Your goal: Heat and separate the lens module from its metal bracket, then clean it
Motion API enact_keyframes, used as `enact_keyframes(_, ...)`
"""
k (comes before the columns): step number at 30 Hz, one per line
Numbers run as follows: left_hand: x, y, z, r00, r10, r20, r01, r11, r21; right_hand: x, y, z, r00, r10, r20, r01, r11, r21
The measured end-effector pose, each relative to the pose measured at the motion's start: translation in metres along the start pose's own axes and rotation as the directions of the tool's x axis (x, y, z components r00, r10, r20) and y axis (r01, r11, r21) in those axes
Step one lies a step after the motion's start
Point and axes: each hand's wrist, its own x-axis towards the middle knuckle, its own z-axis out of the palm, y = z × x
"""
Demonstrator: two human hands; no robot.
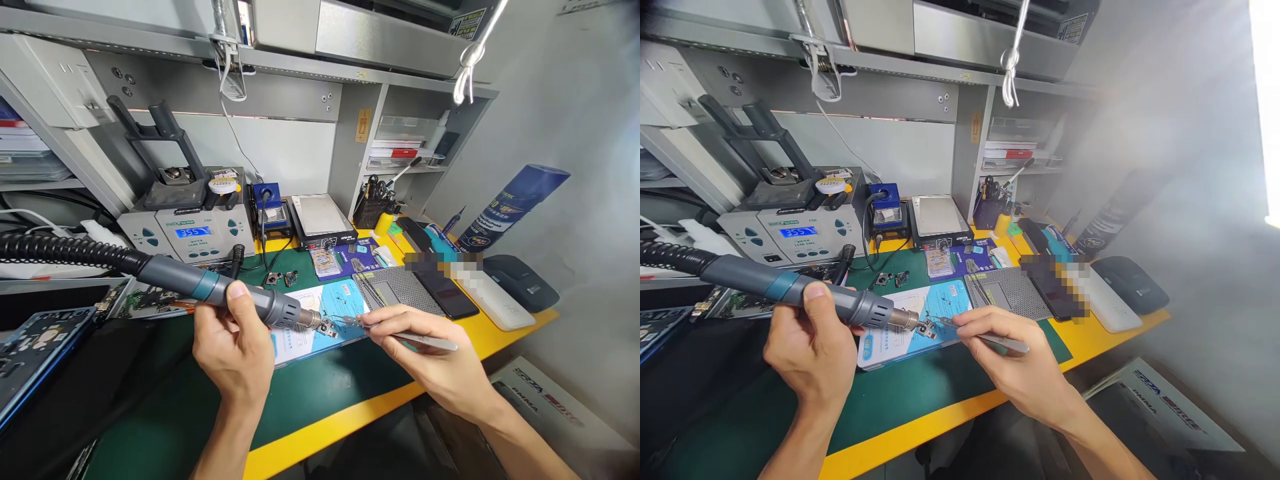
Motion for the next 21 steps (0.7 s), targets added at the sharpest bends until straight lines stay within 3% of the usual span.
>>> enact_keyframes(4,-0.001,-0.0001,-0.0002,1.0,-0.006,0.003,0.006,1.0,0.006,-0.0006,0.0014,-0.0022,0.97,0.192,-0.149,-0.182,0.98,0.08)
enact_keyframes(8,-0.0012,-0.0002,-0.0004,1.0,-0.019,0.01,0.019,1.0,-0.014,0.0007,0.0054,-0.0025,0.913,0.366,-0.179,-0.334,0.925,0.183)
enact_keyframes(21,-0.001,0.0022,0.0001,0.999,-0.033,0.008,0.034,0.999,-0.019,0.0068,0.0086,0.0047,0.902,0.411,-0.132,-0.365,0.889,0.278)
